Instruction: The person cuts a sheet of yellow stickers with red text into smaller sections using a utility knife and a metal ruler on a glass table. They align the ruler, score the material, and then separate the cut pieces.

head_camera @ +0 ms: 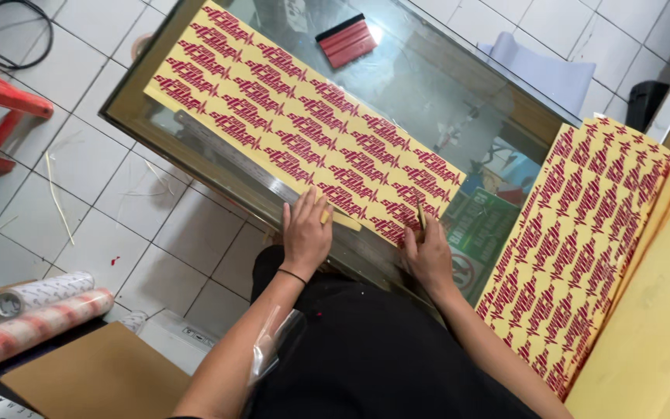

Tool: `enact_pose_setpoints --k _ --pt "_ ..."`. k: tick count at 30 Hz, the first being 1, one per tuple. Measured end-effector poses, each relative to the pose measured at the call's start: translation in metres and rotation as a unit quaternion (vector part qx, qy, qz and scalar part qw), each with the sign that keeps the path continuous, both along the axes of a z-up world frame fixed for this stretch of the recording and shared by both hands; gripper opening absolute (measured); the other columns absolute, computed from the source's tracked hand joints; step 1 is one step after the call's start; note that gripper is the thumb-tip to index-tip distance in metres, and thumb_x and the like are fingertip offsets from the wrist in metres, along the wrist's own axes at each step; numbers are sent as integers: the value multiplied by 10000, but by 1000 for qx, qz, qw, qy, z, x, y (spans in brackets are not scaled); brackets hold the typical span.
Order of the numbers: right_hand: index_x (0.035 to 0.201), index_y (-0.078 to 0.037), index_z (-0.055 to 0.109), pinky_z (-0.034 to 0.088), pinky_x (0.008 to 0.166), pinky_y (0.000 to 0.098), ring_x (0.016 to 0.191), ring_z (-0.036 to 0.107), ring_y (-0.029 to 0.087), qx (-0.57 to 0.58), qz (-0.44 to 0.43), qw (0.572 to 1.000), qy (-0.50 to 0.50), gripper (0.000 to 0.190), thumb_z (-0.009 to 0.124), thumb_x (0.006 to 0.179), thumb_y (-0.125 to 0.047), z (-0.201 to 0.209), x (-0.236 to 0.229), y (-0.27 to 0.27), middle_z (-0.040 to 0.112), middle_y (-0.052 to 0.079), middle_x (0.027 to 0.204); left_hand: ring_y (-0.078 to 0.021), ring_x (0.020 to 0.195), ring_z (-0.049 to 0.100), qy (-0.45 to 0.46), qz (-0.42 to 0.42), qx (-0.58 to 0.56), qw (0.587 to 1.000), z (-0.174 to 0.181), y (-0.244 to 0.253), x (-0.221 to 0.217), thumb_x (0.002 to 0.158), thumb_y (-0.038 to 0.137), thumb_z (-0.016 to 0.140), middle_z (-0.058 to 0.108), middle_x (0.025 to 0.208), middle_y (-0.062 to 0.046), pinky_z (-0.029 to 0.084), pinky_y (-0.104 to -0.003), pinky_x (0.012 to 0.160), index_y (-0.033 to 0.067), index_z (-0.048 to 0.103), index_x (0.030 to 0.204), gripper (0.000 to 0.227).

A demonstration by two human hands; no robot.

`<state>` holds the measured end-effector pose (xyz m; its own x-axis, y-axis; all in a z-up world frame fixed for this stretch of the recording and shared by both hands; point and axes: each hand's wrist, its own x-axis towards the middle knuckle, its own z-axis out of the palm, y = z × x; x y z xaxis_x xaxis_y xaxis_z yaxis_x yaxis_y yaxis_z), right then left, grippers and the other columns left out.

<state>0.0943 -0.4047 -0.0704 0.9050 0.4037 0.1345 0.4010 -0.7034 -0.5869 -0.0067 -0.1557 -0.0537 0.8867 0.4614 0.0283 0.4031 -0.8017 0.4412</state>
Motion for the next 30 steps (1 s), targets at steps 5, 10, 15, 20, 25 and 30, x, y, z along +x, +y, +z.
enact_pose_setpoints --k 5,10,15,20,25,30 --pt "1009 -99 634 526 718 494 855 673 425 7 44 999 22 152 647 977 -247 6 -4 46 604 167 842 -324 1077 719 -60 198 -341 917 60 35 0 1064 454 472 772 1101 -106 588 -438 870 239 754 1204 381" --pt "1057 -167 637 544 725 485 877 694 373 -45 83 994 48 292 699 893 -400 4 -21 100 632 117 869 -236 789 753 -229 279 -492 792 38 107 3 1099 312 463 763 991 -172 635 -327 675 43 708 1126 365" --pt "1046 -159 617 549 697 492 851 693 382 -60 135 986 72 348 721 874 -444 -3 -24 137 621 113 880 -243 754 761 -315 342 -488 739 67 208 -5 1109 349 397 756 1001 -193 644 -307 625 35 593 1182 376" --pt "1120 -185 598 585 681 502 792 712 386 -109 144 981 68 465 735 838 -528 23 -31 206 628 88 952 -261 623 766 -424 445 -437 656 70 331 -16 1088 382 395 654 911 -145 631 -273 435 75 560 1213 370" --pt "1185 -212 562 559 624 499 801 690 364 -149 148 973 96 558 794 789 -529 21 -35 243 584 53 1086 -245 850 831 -534 505 -377 563 133 445 -30 954 458 449 745 1025 -161 643 -262 531 99 527 1136 410" --pt "1033 -167 547 483 458 460 664 601 314 -161 135 976 61 295 709 914 -383 9 -47 250 522 35 951 -246 996 881 -543 527 -253 603 131 530 -56 875 486 462 808 1171 -214 726 -316 702 105 567 1137 474"
